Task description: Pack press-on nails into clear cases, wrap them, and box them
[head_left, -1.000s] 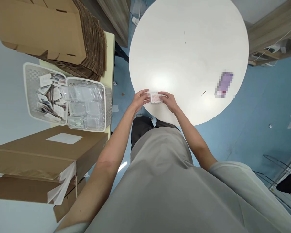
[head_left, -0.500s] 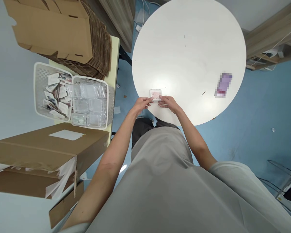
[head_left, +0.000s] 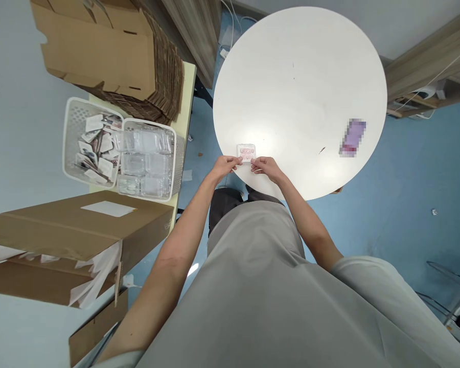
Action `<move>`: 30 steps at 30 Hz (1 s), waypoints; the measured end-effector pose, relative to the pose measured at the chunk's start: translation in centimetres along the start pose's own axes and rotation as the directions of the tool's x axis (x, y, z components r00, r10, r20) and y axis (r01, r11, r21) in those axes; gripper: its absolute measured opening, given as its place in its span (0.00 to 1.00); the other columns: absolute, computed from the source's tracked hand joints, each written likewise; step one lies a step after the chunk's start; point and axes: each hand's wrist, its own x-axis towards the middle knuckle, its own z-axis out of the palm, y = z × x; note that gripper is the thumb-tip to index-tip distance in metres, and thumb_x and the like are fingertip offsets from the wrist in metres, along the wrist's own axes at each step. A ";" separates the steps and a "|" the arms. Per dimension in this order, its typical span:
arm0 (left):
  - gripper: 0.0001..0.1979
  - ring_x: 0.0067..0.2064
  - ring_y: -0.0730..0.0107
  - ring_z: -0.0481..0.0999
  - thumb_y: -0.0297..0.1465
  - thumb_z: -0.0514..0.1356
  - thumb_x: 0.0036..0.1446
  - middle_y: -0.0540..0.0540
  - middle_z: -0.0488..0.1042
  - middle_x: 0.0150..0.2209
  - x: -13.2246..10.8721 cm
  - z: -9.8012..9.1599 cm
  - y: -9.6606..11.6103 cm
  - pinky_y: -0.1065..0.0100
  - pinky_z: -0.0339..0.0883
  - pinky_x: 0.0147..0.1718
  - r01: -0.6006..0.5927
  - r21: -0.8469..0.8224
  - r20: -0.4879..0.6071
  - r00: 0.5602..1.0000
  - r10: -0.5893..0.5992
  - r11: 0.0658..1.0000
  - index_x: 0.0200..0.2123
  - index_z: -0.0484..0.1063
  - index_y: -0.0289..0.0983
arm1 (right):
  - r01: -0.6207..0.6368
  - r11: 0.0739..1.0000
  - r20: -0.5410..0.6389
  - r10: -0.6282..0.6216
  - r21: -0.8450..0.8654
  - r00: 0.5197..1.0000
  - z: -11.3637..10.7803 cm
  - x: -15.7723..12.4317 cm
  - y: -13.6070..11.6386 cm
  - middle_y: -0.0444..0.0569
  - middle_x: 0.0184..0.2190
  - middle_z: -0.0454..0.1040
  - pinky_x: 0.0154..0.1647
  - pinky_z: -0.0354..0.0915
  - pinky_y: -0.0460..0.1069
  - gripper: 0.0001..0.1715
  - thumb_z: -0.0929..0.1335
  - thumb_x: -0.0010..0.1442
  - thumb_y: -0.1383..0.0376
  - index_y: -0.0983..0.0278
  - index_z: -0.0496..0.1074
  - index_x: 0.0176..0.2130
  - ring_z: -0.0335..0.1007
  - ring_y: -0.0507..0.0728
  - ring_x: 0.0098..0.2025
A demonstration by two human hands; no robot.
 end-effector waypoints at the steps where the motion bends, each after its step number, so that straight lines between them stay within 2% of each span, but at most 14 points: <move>1: 0.24 0.35 0.63 0.76 0.55 0.76 0.58 0.35 0.89 0.42 -0.1 0.0 0.1 0.63 0.67 0.33 -0.001 -0.005 -0.010 1.000 0.001 1.000 0.33 0.86 0.38 | 0.003 1.000 0.000 -0.003 -0.009 1.000 0.1 0.0 -0.1 0.48 0.34 0.85 0.41 0.78 0.45 0.27 0.85 0.61 0.46 0.63 0.80 0.32 0.82 0.52 0.37; 6: 0.26 0.38 0.62 0.80 0.57 0.75 0.60 0.35 0.88 0.50 -1.0 -0.4 1.4 0.63 0.69 0.34 0.005 -0.057 -0.083 0.996 -0.010 0.998 0.37 0.86 0.38 | 0.034 0.999 -0.037 -0.035 -0.029 0.999 0.7 0.9 -1.6 0.49 0.36 0.86 0.44 0.79 0.46 0.27 0.85 0.63 0.46 0.62 0.79 0.32 0.83 0.52 0.38; 12: 0.27 0.37 0.63 0.80 0.58 0.73 0.63 0.35 0.88 0.49 -4.5 -3.3 2.3 0.63 0.71 0.34 -0.055 -0.098 -0.207 0.978 0.034 0.994 0.36 0.86 0.37 | 0.038 0.998 -0.210 -0.049 -0.054 0.977 1.9 5.6 -4.4 0.47 0.34 0.84 0.41 0.79 0.46 0.23 0.83 0.69 0.55 0.64 0.77 0.31 0.79 0.49 0.32; 16: 0.29 0.37 0.63 0.79 0.61 0.72 0.61 0.36 0.88 0.49 -7.7 -5.8 1.0 0.63 0.72 0.34 -0.081 -0.156 -0.325 0.945 0.027 0.984 0.37 0.86 0.38 | 0.010 0.998 -0.253 -0.026 -0.064 0.967 2.7 8.9 -5.9 0.46 0.30 0.82 0.36 0.77 0.43 0.20 0.79 0.74 0.63 0.66 0.78 0.30 0.77 0.48 0.29; 20: 0.33 0.35 0.67 0.78 0.65 0.72 0.57 0.37 0.88 0.50 -10.8 -7.1 -1.4 0.65 0.71 0.34 -0.064 -0.240 -0.416 0.908 -0.043 0.969 0.39 0.86 0.39 | -0.031 0.996 -0.277 0.006 -0.085 0.961 3.2 10.9 -6.5 0.46 0.27 0.81 0.31 0.76 0.41 0.21 0.77 0.76 0.66 0.66 0.77 0.29 0.77 0.48 0.27; 25: 0.39 0.34 0.68 0.75 0.70 0.73 0.47 0.37 0.87 0.47 -13.9 -7.2 -3.4 0.65 0.69 0.34 -0.033 -0.334 -0.453 0.882 -0.130 0.942 0.37 0.84 0.39 | -0.082 0.988 -0.346 0.032 -0.132 0.938 2.9 11.4 -6.8 0.47 0.25 0.80 0.24 0.75 0.42 0.21 0.80 0.72 0.66 0.64 0.76 0.29 0.76 0.49 0.24; 30: 0.38 0.36 0.66 0.76 0.69 0.72 0.51 0.37 0.87 0.48 -15.9 -6.6 -2.2 0.61 0.71 0.38 -0.092 -0.349 -0.451 0.889 -0.081 0.933 0.41 0.85 0.38 | -0.111 0.979 -0.406 0.033 -0.169 0.913 2.7 9.2 -8.0 0.46 0.24 0.79 0.23 0.72 0.42 0.21 0.80 0.72 0.65 0.65 0.75 0.29 0.73 0.48 0.22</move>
